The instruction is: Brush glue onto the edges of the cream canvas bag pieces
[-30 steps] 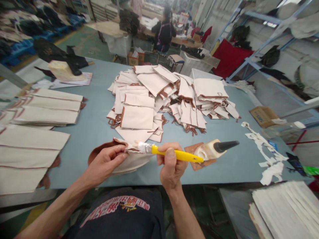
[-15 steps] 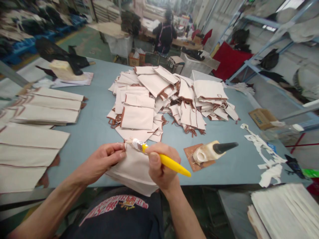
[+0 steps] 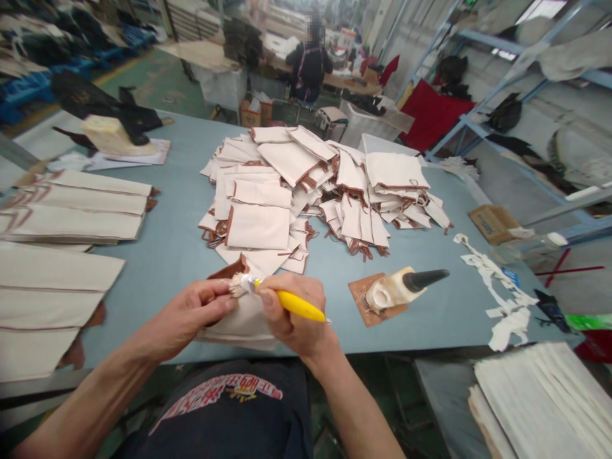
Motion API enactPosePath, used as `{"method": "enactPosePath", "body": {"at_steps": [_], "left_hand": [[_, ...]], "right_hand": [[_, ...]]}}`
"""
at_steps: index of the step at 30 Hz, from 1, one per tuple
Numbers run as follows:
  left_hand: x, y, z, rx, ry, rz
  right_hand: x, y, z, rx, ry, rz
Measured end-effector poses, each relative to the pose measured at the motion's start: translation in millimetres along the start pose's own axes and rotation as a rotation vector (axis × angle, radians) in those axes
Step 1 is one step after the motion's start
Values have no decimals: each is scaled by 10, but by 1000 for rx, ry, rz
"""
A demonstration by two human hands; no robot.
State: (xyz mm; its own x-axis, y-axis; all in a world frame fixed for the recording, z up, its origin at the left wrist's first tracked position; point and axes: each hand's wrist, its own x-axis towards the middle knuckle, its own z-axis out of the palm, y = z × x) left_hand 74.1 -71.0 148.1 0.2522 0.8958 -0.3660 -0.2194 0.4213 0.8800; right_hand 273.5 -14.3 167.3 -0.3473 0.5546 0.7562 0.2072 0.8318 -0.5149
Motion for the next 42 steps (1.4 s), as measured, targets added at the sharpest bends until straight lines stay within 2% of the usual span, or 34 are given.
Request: {"method": "enactPosePath", "body": {"at_steps": [2, 6, 11, 16, 18, 21, 23, 24, 29, 33, 38, 42], "left_hand": [[2, 5, 2, 108, 29, 78], [-17, -29, 3, 470, 109, 351], [-45, -133, -12, 757, 164, 604], [-24, -191, -59, 804, 204, 750], [-7, -203, -83, 802, 228, 790], [11, -236, -119, 820, 283, 851], [15, -279, -137, 846, 298, 870], [17, -308, -144, 861, 294, 876], [38, -502, -166, 922, 292, 947], [64, -598, -181, 935, 273, 932], [111, -595, -180, 903, 248, 948], [137, -605, -194, 885, 187, 901]], "right_hand": [[5, 31, 5, -13, 49, -3], [-18, 21, -66, -58, 145, 116], [-9, -200, -71, -44, -46, -30], [-58, -370, 47, 27, -120, -123], [-85, -391, 44, 47, -35, -50], [-101, -365, 14, 71, 275, 197], [-103, -320, 27, 95, 428, 375], [-109, -297, 53, 107, 446, 452], [-223, -285, 281, 243, 337, 745], [-294, -282, 320, 337, 384, 957], [-298, -162, 271, 321, 560, 1033], [-354, -223, 370, 416, 415, 1144]]}}
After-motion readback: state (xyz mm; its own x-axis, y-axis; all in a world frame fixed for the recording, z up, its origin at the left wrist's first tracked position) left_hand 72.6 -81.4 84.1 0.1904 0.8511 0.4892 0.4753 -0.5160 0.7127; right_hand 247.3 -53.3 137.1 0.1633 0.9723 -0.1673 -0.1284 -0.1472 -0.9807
